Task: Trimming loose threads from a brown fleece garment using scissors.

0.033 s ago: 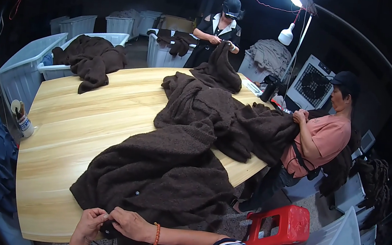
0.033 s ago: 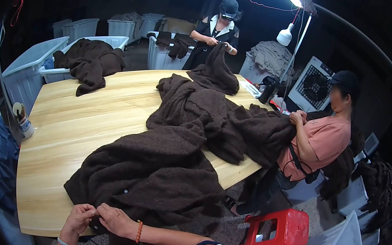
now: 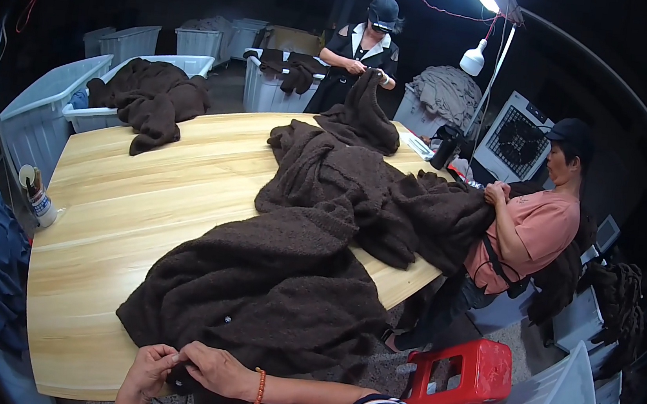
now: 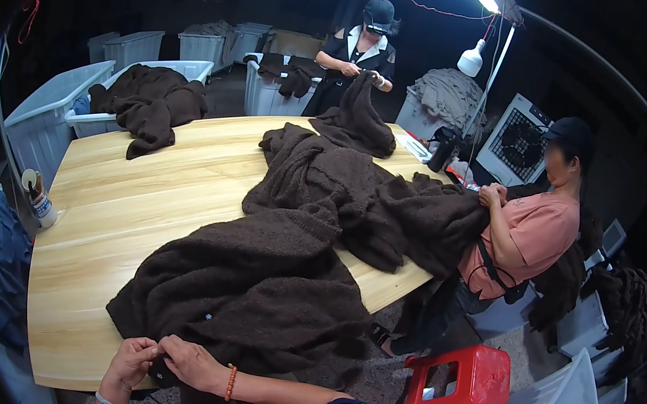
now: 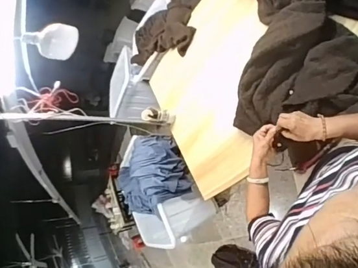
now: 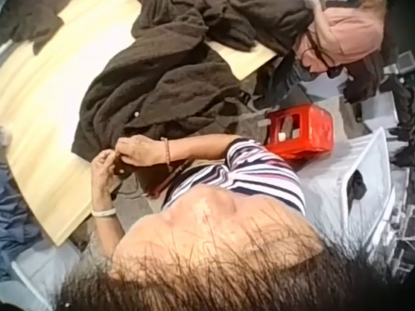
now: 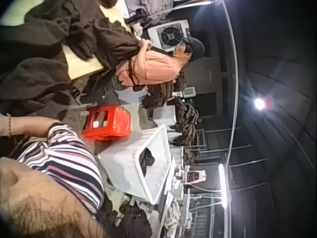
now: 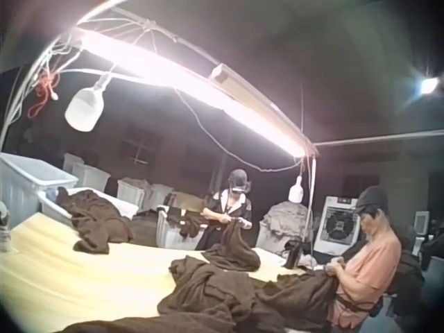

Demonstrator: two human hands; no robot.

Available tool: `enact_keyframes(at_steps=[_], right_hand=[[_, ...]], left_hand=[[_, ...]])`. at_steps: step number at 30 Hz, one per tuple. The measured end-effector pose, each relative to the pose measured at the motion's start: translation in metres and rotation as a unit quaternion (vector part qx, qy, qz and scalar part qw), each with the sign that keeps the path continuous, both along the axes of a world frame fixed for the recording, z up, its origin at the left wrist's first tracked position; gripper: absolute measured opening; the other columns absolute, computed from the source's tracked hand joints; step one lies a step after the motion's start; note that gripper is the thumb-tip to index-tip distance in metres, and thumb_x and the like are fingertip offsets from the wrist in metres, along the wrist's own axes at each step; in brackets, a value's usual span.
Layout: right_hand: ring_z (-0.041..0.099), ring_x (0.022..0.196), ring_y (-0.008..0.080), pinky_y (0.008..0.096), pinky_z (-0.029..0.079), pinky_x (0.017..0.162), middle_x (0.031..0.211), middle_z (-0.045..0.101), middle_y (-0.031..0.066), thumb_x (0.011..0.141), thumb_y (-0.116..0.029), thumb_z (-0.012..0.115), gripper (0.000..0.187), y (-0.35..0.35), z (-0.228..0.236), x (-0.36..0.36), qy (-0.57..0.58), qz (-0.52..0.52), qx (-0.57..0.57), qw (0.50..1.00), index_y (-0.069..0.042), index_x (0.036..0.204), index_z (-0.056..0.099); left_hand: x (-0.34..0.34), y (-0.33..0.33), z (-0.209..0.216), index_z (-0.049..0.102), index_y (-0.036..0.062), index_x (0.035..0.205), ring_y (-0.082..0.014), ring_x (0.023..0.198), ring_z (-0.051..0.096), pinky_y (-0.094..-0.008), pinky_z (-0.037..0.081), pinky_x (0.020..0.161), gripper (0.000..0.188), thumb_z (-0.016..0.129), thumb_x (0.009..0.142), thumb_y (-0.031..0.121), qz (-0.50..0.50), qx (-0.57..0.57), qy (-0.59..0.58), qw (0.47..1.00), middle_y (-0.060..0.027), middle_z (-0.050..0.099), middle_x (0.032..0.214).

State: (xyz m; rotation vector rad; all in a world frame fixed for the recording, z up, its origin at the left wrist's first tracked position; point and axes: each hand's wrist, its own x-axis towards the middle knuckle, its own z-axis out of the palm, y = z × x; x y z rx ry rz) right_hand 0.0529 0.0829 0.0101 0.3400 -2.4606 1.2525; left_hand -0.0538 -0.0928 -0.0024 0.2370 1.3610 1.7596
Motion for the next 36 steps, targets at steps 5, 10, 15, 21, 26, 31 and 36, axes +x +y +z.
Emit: enact_keyframes(at_steps=[5,10,15,21,26,31,36], right_hand=[[0.061,0.086,0.0346,0.0408,0.052,0.073,0.093,0.055,0.0161,0.084,-0.004,0.063,0.028,0.001,0.000,0.002,0.021,-0.014,-0.006,1.000,0.000,0.109,0.053],[0.061,0.082,0.0334,0.0392,0.051,0.070,0.092,0.054,0.0149,0.083,-0.005,0.065,0.032,0.004,-0.008,-0.001,0.020,0.006,0.035,0.999,0.000,0.112,0.053],[0.061,0.082,0.0334,0.0401,0.051,0.070,0.090,0.055,0.0152,0.084,-0.008,0.065,0.027,0.011,-0.015,-0.006,0.000,0.015,0.016,1.000,0.000,0.108,0.055],[0.062,0.082,0.0352,0.0417,0.051,0.070,0.090,0.057,0.0162,0.085,-0.010,0.064,0.023,0.013,-0.020,-0.007,-0.028,0.032,0.004,0.999,0.001,0.105,0.057],[0.062,0.083,0.0363,0.0427,0.051,0.072,0.091,0.056,0.0169,0.087,-0.009,0.062,0.022,0.014,-0.023,-0.007,-0.045,0.061,0.013,0.997,0.002,0.105,0.057],[0.061,0.087,0.0378,0.0444,0.050,0.076,0.094,0.056,0.0184,0.087,-0.008,0.061,0.019,0.017,-0.017,-0.008,-0.089,0.085,0.031,0.992,0.002,0.102,0.056],[0.060,0.089,0.0393,0.0456,0.049,0.078,0.095,0.056,0.0198,0.086,-0.005,0.059,0.016,0.014,-0.019,-0.006,-0.102,0.083,0.032,0.991,0.003,0.100,0.057]], left_hand=[[0.002,0.001,0.003,0.066,-0.0007,0.096,-0.0085,0.070,0.062,-0.0196,0.050,0.065,0.011,0.071,0.088,0.005,-0.015,0.033,-0.095,0.995,-0.0036,0.068,0.083],[0.002,-0.003,-0.008,0.065,-0.0005,0.099,-0.0087,0.074,0.063,-0.0210,0.051,0.069,0.014,0.071,0.087,0.004,-0.012,0.030,-0.087,0.996,-0.0037,0.068,0.086],[0.019,-0.001,0.005,0.063,-0.0007,0.102,-0.0079,0.081,0.063,-0.0221,0.052,0.074,0.024,0.075,0.081,0.000,0.019,0.004,0.095,0.995,-0.0037,0.067,0.092],[0.030,0.000,-0.004,0.066,-0.0013,0.091,-0.0217,0.077,0.066,-0.0291,0.051,0.071,0.015,0.069,0.077,-0.003,0.060,-0.144,0.466,0.871,-0.0111,0.068,0.085],[0.033,0.003,0.005,0.067,-0.0016,0.086,-0.0281,0.073,0.065,-0.0335,0.050,0.068,0.011,0.065,0.076,-0.003,0.073,-0.135,0.517,0.842,-0.0150,0.065,0.079],[0.036,0.005,-0.001,0.065,-0.0019,0.084,-0.0288,0.072,0.064,-0.0345,0.049,0.067,0.008,0.063,0.076,-0.004,0.067,-0.161,0.516,0.839,-0.0153,0.064,0.077],[0.038,0.004,-0.006,0.065,-0.0021,0.083,-0.0285,0.072,0.064,-0.0339,0.049,0.067,0.008,0.062,0.076,-0.004,0.094,-0.158,0.499,0.847,-0.0145,0.065,0.077]])
